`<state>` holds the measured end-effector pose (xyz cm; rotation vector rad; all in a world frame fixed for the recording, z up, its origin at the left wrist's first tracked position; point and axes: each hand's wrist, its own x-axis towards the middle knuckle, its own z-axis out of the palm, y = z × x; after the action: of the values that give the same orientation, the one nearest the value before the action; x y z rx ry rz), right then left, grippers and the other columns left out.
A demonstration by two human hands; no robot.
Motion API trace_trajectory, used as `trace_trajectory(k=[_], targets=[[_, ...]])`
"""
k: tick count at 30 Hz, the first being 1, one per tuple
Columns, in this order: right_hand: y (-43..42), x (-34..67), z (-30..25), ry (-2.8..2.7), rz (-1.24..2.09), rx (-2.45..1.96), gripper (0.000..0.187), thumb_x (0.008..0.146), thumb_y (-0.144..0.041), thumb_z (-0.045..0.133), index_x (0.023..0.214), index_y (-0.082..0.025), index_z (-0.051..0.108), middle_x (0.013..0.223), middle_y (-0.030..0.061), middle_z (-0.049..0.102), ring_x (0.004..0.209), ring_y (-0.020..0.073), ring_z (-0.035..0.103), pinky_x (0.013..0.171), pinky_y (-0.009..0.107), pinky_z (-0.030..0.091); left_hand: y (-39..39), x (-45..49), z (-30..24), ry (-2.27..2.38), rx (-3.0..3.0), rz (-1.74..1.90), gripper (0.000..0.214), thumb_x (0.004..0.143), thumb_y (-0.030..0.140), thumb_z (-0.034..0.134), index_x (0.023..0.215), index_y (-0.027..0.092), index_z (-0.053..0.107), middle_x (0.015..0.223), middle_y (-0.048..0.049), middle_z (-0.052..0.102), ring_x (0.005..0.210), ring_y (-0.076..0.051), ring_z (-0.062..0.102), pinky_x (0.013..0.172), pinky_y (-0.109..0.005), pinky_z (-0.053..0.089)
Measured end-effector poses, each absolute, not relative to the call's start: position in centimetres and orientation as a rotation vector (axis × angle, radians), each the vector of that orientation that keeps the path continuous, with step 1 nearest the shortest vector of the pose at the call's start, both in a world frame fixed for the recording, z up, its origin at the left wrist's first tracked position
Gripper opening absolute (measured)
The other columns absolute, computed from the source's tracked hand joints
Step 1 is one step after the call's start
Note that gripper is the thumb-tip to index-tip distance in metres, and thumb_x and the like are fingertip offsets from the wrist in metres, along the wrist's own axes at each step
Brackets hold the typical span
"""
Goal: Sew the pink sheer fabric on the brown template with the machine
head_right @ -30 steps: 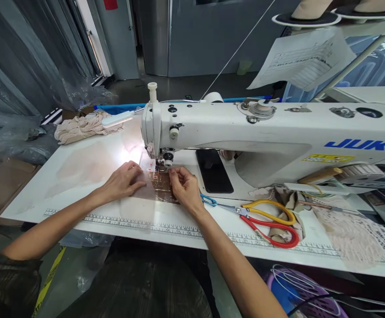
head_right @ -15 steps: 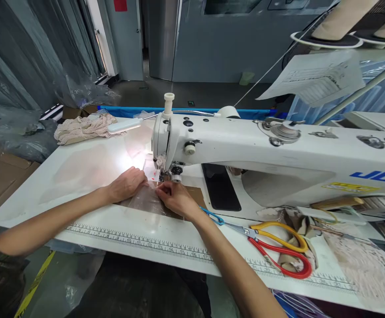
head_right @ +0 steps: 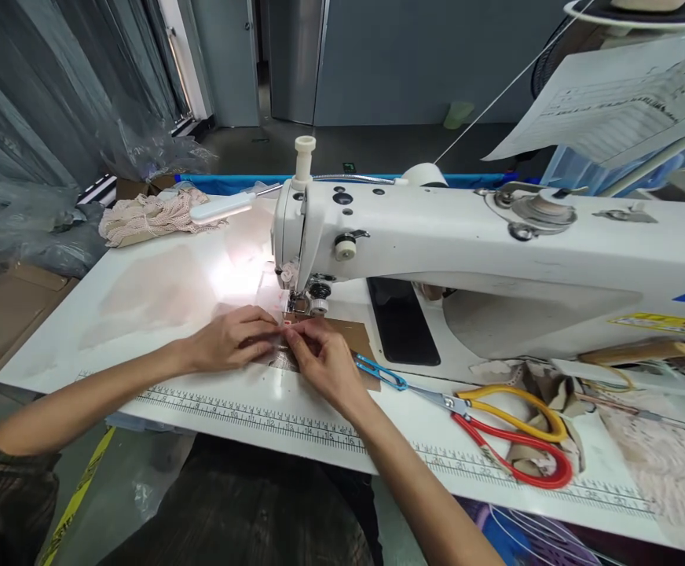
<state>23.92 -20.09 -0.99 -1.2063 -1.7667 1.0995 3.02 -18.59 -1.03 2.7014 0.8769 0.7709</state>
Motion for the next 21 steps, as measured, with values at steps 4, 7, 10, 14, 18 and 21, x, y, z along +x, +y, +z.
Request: trace_trajectory(k=[4,7,10,14,18,21], targets=[[-24.7,23.4,-1.4,-1.591,1.135,-0.973,0.029,0.093,-0.046,0.049,0.088,-0.022,0.065,0.09,0.0065,0.069,0.085,0.0192,0.064,0.077,0.031,0.052,-20.2,3.9,-2.9,1.073,2.717,0.724,0.03,0.097,0.032,0.045,0.121,0.019,0.057,0.124,-0.0124,0.055,0.103,-0.021,0.055,0.089,-0.043,0.05],[-28.9,24.1,-2.6,-1.57,1.152,-0.976,0.027,0.094,-0.042,0.049,0.088,-0.023,0.066,0.07,0.0024,0.065,0.059,0.0139,0.059,0.057,0.025,0.049,-20.3,4.1,-3.8,1.168,2.816,0.628,0.032,0.099,0.033,0.041,0.124,0.022,0.057,0.13,-0.0118,0.05,0.098,-0.022,0.053,0.087,-0.043,0.047],[-32.3,25.0,-3.7,-1.602,1.116,-1.044,0.021,0.092,-0.038,0.054,0.085,-0.024,0.069,0.073,0.0032,0.067,0.06,0.0146,0.059,0.054,0.024,0.047,-20.4,4.3,-4.1,1.243,2.87,0.546,0.035,0.1,0.034,0.037,0.127,0.021,0.055,0.131,-0.0132,0.048,0.099,-0.023,0.052,0.086,-0.043,0.046],[-35.4,25.0,-4.3,-1.436,1.331,-1.213,0.027,0.088,-0.046,0.057,0.08,-0.023,0.069,0.064,0.0017,0.061,0.053,0.0133,0.051,0.049,0.024,0.04,-20.9,4.6,-4.2,1.281,2.911,0.477,0.036,0.1,0.032,0.036,0.127,0.017,0.054,0.135,-0.0163,0.045,0.102,-0.027,0.052,0.086,-0.047,0.046],[-37.1,25.6,-5.7,-1.26,1.772,-1.291,0.04,0.081,-0.059,0.061,0.074,-0.02,0.068,0.051,-0.0028,0.046,0.045,0.0091,0.037,0.043,0.022,0.032,-21.1,4.7,-4.2,1.281,2.904,0.57,0.031,0.098,0.028,0.041,0.124,0.015,0.053,0.135,-0.0189,0.045,0.102,-0.027,0.054,0.084,-0.049,0.049],[-36.9,28.2,-8.7,-1.159,1.812,-1.346,0.042,0.079,-0.061,0.062,0.084,-0.02,0.071,0.06,0.0008,0.058,0.054,0.0132,0.051,0.054,0.026,0.043,-21.3,4.8,-4.1,1.245,2.885,0.77,0.034,0.096,0.029,0.049,0.126,0.014,0.049,0.134,-0.02,0.045,0.098,-0.024,0.057,0.081,-0.048,0.052]])
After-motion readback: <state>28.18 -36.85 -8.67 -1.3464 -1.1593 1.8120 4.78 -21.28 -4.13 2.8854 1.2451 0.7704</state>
